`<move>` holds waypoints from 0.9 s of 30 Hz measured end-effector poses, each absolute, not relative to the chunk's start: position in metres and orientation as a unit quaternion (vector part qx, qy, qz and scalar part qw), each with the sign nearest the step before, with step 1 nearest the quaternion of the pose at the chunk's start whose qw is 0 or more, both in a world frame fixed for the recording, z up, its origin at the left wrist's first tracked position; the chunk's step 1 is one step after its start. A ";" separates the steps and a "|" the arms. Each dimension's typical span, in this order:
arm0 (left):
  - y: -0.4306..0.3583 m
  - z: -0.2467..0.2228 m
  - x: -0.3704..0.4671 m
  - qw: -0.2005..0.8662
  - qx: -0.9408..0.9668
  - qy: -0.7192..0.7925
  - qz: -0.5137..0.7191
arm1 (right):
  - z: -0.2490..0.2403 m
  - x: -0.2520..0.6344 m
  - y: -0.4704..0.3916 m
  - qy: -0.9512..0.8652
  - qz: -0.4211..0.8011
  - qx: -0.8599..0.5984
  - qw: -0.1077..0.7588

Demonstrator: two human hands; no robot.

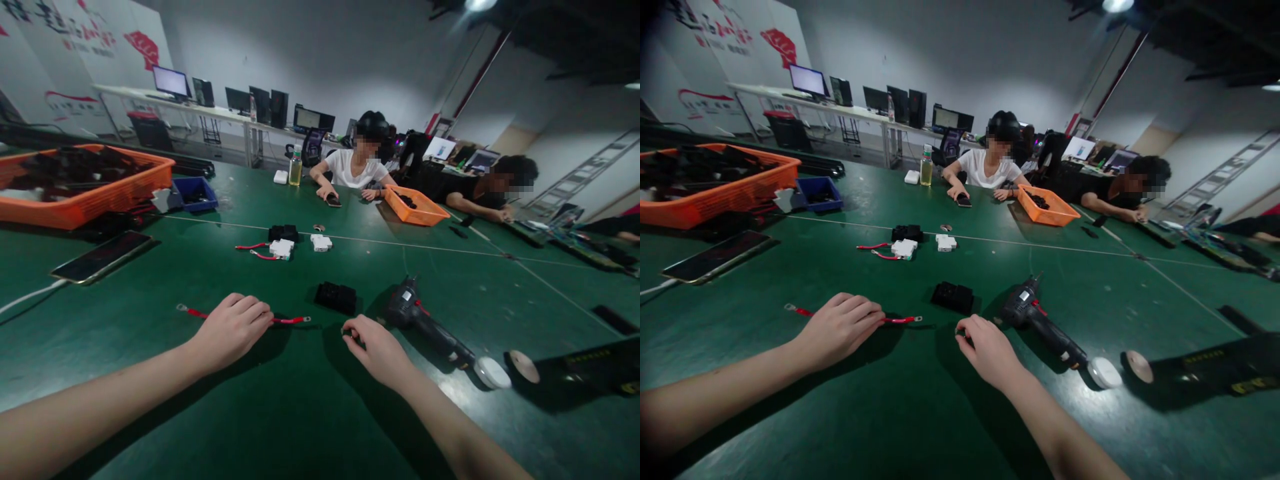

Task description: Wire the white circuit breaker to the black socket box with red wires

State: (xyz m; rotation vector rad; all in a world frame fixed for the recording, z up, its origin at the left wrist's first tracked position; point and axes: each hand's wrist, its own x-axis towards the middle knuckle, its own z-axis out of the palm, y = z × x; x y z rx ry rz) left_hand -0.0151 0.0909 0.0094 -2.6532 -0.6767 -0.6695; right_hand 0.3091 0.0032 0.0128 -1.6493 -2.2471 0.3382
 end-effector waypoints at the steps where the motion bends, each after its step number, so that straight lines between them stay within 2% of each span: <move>1: 0.091 0.010 -0.015 0.162 -0.929 -0.236 -0.233 | 0.013 0.309 0.003 -0.788 0.122 -0.579 0.167; 8: 0.091 0.011 -0.016 0.169 -0.934 -0.235 -0.208 | 0.015 0.309 0.003 -0.779 0.148 -0.584 0.176; 14: 0.091 0.010 -0.016 0.167 -0.935 -0.232 -0.210 | 0.013 0.309 0.005 -0.733 0.182 -0.585 0.296; 18: 0.091 0.010 -0.016 0.168 -0.934 -0.232 -0.212 | 0.005 0.313 0.008 -0.661 0.266 -0.609 0.349; 20: 0.091 0.009 -0.017 0.171 -0.934 -0.235 -0.207 | 0.004 0.314 0.009 -0.663 0.246 -0.628 0.324; 27: 0.091 0.009 -0.017 0.166 -0.936 -0.243 -0.193 | 0.008 0.314 0.008 -0.721 0.070 -0.676 0.137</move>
